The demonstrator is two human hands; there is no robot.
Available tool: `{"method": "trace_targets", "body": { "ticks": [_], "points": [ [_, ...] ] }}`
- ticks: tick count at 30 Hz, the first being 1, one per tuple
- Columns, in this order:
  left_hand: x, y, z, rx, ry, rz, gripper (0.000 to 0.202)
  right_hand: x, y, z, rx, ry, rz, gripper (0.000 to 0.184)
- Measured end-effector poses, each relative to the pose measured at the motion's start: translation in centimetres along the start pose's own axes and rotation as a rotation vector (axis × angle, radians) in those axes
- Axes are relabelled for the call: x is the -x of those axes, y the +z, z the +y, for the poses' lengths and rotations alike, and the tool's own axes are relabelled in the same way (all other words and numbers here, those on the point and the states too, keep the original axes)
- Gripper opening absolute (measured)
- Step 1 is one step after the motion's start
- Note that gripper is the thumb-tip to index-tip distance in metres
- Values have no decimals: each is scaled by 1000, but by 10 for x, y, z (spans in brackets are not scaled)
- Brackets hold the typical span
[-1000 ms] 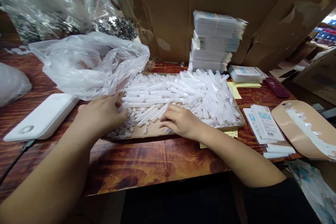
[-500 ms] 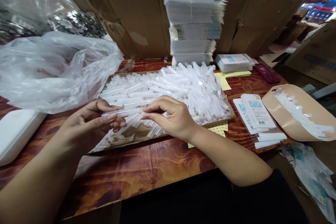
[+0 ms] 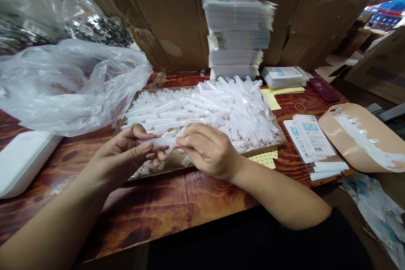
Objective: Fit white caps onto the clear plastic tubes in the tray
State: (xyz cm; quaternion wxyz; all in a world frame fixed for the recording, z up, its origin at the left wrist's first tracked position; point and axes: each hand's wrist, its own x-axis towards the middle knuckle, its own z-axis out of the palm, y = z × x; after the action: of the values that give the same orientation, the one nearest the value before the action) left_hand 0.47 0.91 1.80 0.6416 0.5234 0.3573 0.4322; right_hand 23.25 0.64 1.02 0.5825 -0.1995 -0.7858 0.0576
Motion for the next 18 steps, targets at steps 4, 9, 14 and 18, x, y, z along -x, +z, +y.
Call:
{"method": "trace_targets", "body": {
  "ticks": [4, 9, 14, 18],
  "points": [
    [2, -5, -2, -137, 55, -8, 38, 0, -1, -5, -84, 69, -58, 8],
    [7, -7, 5, -251, 73, -53, 37, -5, -6, -10, -211, 165, -129, 13],
    [10, -8, 5, -406, 105, -67, 36, -6, -10, 0, -204, 389, -180, 7],
    [11, -8, 3, -480, 110, -97, 35, -6, -14, 5, -157, 255, -311, 9]
  ]
}}
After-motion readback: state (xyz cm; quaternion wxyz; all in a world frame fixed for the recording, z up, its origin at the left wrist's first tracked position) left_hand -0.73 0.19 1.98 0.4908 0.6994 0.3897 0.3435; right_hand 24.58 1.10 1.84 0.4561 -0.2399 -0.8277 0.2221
